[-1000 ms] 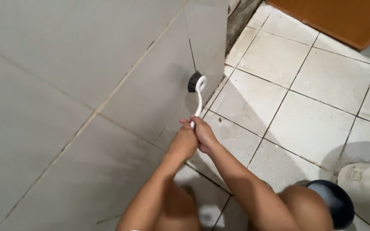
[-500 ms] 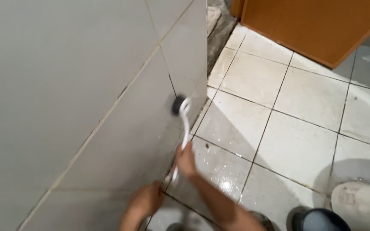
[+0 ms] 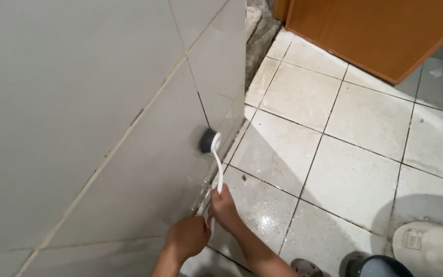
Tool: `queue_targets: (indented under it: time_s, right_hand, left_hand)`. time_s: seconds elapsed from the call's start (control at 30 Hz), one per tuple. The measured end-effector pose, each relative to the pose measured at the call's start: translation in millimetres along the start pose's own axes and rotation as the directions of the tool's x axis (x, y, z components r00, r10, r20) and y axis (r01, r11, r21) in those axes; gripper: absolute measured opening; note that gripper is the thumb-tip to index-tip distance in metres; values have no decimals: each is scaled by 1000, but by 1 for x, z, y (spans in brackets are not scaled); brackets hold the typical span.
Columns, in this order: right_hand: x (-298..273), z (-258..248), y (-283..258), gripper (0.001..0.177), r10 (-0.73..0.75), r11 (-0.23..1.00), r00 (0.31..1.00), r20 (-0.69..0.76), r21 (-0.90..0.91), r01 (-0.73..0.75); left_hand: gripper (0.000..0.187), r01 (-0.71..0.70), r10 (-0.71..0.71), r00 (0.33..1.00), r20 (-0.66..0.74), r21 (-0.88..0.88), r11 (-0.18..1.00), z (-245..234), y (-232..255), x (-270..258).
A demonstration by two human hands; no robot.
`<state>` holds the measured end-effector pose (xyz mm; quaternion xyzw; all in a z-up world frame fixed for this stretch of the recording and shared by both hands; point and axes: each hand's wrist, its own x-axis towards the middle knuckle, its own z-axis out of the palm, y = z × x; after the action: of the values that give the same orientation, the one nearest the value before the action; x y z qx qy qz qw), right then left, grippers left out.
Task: The person scoops soapy water from a bucket with a cup and pours it onto the tiled wall, then uses a long-handled brush to scrub the wall and floor junction. The person squats to reach lower areas and continues scrubbing the grout lines.
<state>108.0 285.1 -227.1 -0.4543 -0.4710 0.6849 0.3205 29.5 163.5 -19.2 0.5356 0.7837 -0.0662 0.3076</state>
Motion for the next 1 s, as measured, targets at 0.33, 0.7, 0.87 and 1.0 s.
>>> queue_targets:
  time_s: [0.33, 0.7, 0.87, 1.0]
  right_hand:
    - [261, -115, -132, 23, 125, 975, 991, -57, 190, -112]
    - [-5, 1, -44, 31, -134, 970, 991, 26, -199, 136]
    - [187, -78, -199, 38, -284, 922, 957, -54, -288, 257]
    - [215, -87, -245, 30, -101, 993, 991, -89, 53, 106]
  left_hand:
    - [25, 132, -134, 991, -11, -112, 985, -14, 1, -14]
    - [25, 87, -93, 985, 142, 54, 995, 7, 4, -2]
    - [30, 79, -91, 981, 168, 77, 994, 2, 6, -11]
    - [29, 95, -101, 985, 143, 46, 994, -3, 6, -14]
